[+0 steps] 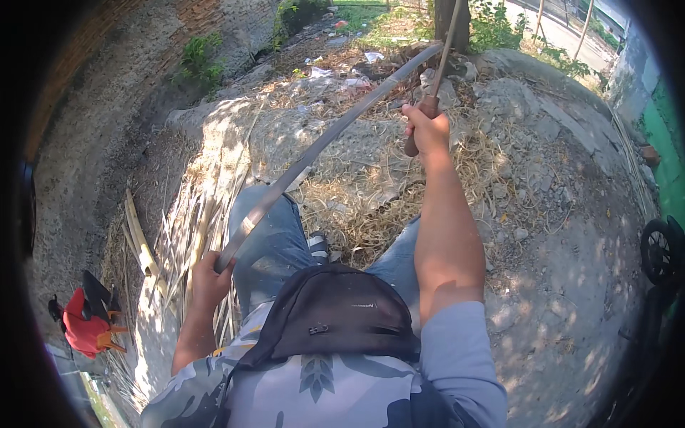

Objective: The person shaves a bamboo stick using a machete, then splits and scrapes the bamboo strip thinner.

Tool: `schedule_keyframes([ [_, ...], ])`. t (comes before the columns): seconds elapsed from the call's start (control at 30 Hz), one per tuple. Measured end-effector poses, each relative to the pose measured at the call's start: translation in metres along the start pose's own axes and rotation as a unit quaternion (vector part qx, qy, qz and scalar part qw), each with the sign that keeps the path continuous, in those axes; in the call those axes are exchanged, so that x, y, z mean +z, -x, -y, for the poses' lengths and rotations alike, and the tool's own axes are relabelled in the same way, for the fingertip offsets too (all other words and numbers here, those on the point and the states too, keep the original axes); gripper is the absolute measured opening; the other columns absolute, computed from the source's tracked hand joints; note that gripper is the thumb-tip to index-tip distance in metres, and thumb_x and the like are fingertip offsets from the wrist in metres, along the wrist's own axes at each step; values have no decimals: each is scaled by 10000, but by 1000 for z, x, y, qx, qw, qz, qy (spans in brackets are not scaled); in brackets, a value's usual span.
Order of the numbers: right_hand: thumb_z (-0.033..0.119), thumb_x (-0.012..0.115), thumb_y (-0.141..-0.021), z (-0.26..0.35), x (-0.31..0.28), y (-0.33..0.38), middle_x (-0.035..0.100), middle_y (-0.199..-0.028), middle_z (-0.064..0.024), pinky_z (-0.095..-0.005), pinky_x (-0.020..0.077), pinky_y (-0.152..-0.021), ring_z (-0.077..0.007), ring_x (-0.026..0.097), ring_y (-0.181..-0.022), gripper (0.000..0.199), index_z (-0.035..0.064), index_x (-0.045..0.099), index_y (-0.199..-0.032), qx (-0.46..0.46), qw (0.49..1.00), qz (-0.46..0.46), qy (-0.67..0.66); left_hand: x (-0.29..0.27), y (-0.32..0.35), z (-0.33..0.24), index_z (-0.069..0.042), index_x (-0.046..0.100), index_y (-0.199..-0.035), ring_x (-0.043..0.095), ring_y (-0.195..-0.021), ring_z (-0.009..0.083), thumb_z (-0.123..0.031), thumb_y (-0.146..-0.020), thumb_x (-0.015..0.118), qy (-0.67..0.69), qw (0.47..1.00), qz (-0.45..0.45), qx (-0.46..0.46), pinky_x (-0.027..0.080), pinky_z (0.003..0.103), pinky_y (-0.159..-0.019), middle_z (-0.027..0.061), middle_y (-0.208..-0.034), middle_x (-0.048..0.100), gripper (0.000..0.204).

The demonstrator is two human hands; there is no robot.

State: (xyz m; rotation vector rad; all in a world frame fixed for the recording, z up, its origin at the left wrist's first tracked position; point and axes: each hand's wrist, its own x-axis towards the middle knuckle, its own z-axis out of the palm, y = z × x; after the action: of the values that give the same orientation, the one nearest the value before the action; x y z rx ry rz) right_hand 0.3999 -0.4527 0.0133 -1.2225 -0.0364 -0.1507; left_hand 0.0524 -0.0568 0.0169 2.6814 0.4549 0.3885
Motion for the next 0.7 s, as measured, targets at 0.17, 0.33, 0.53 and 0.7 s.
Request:
schedule_keyframes([
  [0.17, 108, 761, -854, -3, -13, 1, 531, -670, -4, -270, 427, -529, -107, 483, -537, 180, 72, 588, -819, -2, 1000, 4, -26, -8, -1, -28, -11, 670, -891, 649, -644, 355, -302, -861, 782, -24, 999, -31, -21, 495, 429, -604, 190, -725, 664, 312],
  [0.33, 145, 794, -856, -6, -24, 0, 534, -674, 2, -267, 429, -526, -108, 508, -562, 221, 87, 581, -846, -15, 999, 19, -39, -11, 0, -41, -25, 667, -883, 660, -691, 398, -315, -853, 785, -78, 991, -106, 17, 502, 457, -614, 204, -744, 670, 315],
  [0.53, 222, 812, -865, 0, -31, 2, 527, -669, 6, -271, 420, -525, -109, 508, -567, 267, 88, 581, -848, -18, 999, 35, 7, -19, -5, -52, -28, 647, -901, 651, -668, 424, -306, -850, 793, -85, 976, -185, 83, 515, 452, -604, 224, -734, 657, 319],
  [0.7, 215, 812, -860, -2, -38, 0, 556, -645, -3, -272, 417, -518, -112, 519, -530, 265, 85, 589, -799, -19, 999, 24, 27, -39, 2, -70, -30, 640, -896, 635, -641, 412, -323, -867, 779, -124, 981, -151, 11, 489, 465, -588, 204, -711, 648, 326],
])
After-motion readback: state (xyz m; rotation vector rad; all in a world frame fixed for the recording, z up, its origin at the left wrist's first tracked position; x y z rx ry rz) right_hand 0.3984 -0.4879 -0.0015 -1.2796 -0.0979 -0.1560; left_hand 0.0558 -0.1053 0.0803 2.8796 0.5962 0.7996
